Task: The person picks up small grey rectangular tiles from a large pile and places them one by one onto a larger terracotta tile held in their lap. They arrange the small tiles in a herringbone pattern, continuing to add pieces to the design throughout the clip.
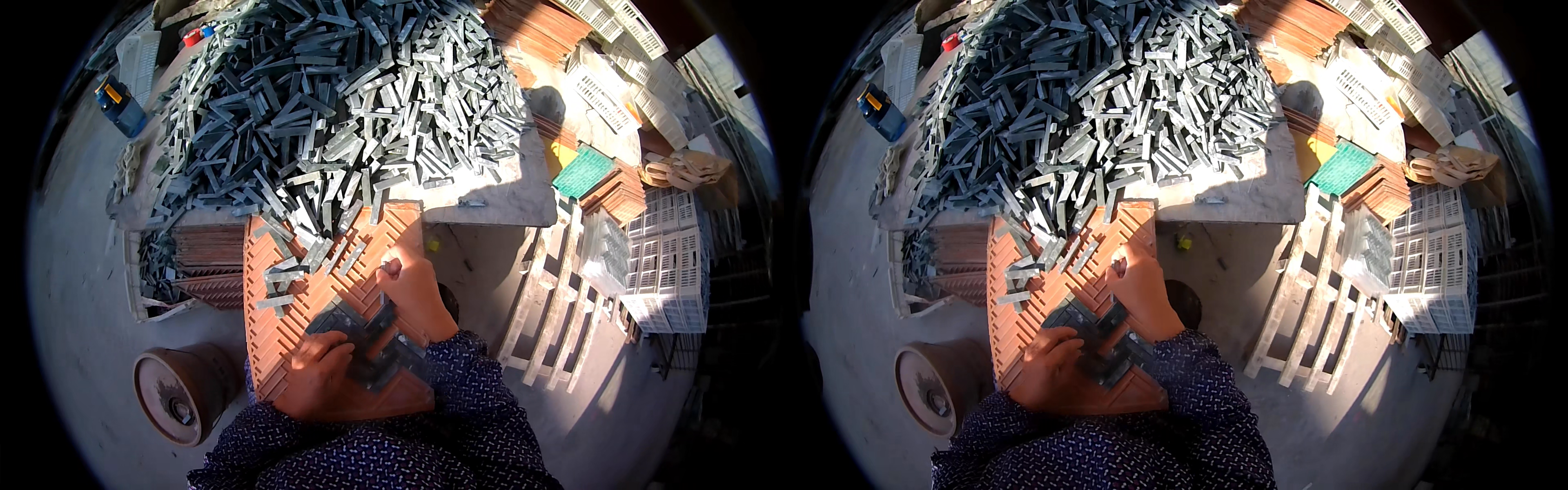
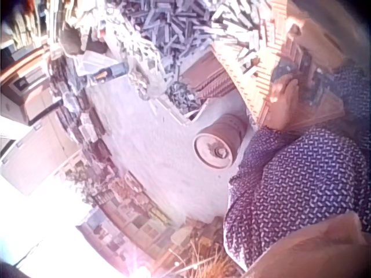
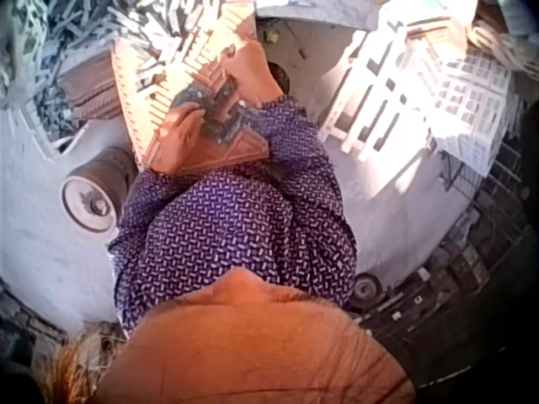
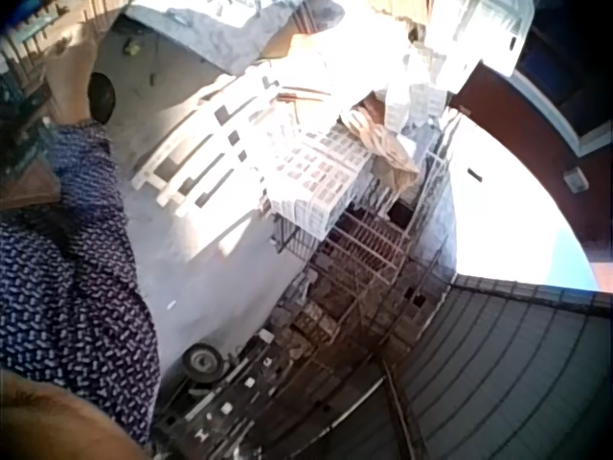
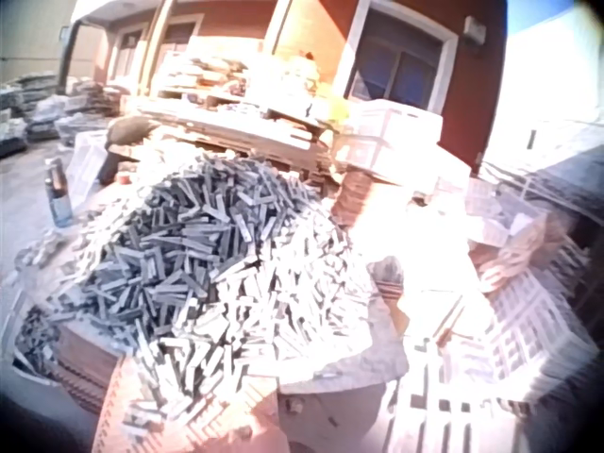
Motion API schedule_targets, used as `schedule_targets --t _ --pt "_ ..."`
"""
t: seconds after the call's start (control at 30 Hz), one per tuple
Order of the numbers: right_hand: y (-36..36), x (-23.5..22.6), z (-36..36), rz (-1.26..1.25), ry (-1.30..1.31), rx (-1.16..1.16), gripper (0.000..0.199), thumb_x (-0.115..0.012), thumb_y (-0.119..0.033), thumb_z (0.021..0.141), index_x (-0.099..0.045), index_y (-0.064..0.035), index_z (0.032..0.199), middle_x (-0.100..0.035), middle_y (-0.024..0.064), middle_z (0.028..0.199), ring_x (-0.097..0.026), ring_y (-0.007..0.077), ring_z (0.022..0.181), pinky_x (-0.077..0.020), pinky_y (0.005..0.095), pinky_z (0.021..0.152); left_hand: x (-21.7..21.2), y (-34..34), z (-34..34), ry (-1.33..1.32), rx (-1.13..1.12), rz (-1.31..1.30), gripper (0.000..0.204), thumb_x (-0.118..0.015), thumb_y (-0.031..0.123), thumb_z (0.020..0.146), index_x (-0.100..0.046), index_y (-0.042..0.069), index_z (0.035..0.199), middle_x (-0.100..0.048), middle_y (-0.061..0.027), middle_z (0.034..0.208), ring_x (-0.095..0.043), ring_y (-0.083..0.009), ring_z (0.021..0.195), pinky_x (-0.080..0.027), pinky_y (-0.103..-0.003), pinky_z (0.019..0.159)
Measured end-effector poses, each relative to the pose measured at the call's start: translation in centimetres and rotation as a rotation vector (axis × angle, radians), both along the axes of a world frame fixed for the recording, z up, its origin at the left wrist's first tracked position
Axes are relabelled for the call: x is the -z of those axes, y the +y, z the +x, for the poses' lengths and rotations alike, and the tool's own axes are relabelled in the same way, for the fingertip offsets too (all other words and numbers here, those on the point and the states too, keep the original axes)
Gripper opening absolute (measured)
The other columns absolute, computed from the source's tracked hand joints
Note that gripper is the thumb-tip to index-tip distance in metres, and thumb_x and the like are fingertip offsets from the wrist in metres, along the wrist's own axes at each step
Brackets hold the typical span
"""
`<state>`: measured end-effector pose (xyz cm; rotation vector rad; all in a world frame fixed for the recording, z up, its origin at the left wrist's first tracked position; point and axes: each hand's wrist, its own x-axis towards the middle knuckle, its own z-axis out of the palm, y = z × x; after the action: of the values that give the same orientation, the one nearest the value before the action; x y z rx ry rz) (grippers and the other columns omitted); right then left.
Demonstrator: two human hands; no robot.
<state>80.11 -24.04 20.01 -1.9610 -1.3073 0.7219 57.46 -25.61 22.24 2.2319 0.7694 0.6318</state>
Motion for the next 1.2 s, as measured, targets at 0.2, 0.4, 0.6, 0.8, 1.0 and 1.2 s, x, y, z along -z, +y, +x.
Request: schedule_targets --t 0.2,0.4,0.6,0.8,1.0,1.2 --pt "-4.9 -1.0 0.7 -0.006 0.631 0.006 0.008 -0.059 -0.001 0.086 -0.057 -0.0001 0.094 -0.059 0.0004 0.083 -0.054 0.0049 0.074 -0.0440 0.0194 0.066 0.5 0.8 -3.9 0.003 -0.162 -0.029 0.020 -0.067 -0.004 0.074 -0.066 0.002 0.092 -0.062 -0.0120 0.099 -0.062 -0.0290 0.090 -0.051 -0.035 0.077" --pt "-7.5 -0.2 -0.2 -0.082 0.459 -0.024 0.010 -0.061 -0.003 0.085 -0.058 0.0009 0.094 -0.063 0.0038 0.082 -0.058 0.0070 0.072 -0.0458 0.0208 0.065 0.9 -0.1 -3.9 -0.020 -0.015 -0.063 0.017 -0.067 -0.002 0.075 -0.065 0.000 0.092 -0.062 -0.0123 0.097 -0.062 -0.0283 0.086 -0.052 -0.034 0.073" --pt "-8.0 0.3 -1.9 -0.006 0.247 0.001 0.015 -0.068 -0.003 0.078 -0.059 -0.0009 0.090 -0.064 0.0105 0.084 -0.064 0.0175 0.071 -0.0496 0.0278 0.064 1.4 -1.4 -3.2 -0.061 0.087 -0.083 0.019 -0.065 0.000 0.074 -0.064 0.000 0.093 -0.062 -0.0127 0.097 -0.062 -0.0288 0.086 -0.051 -0.036 0.073" --pt "-8.3 -1.3 -3.2 -0.006 -0.011 -0.070 0.019 -0.073 -0.003 0.073 -0.059 0.0002 0.085 -0.059 0.0087 0.083 -0.062 0.0176 0.066 -0.0484 0.0280 0.058 1.3 -1.4 -3.0 -0.036 0.133 -0.040 0.026 -0.064 0.001 0.071 -0.063 0.000 0.096 -0.062 -0.0120 0.097 -0.061 -0.0295 0.087 -0.050 -0.037 0.075" --pt "-8.2 -2.2 -3.2 0.005 -0.086 -0.128 0.013 -0.070 -0.007 0.076 -0.060 -0.0018 0.084 -0.061 0.0107 0.084 -0.062 0.0229 0.067 -0.0486 0.0316 0.060 0.8 -1.0 -2.7 -0.033 0.192 -0.024 0.028 -0.063 0.000 0.069 -0.062 0.000 0.097 -0.060 -0.0113 0.099 -0.059 -0.0291 0.090 -0.050 -0.037 0.077" --pt "-5.9 -3.1 -2.8 0.053 -0.165 -0.189 0.011 -0.065 -0.005 0.078 -0.063 -0.0029 0.088 -0.062 0.0112 0.086 -0.062 0.0304 0.076 -0.0497 0.0362 0.067 0.5 -0.6 -3.6 -0.005 0.147 -0.042 0.031 -0.061 0.002 0.070 -0.061 -0.001 0.101 -0.059 -0.0123 0.106 -0.058 -0.0290 0.096 -0.049 -0.038 0.081"
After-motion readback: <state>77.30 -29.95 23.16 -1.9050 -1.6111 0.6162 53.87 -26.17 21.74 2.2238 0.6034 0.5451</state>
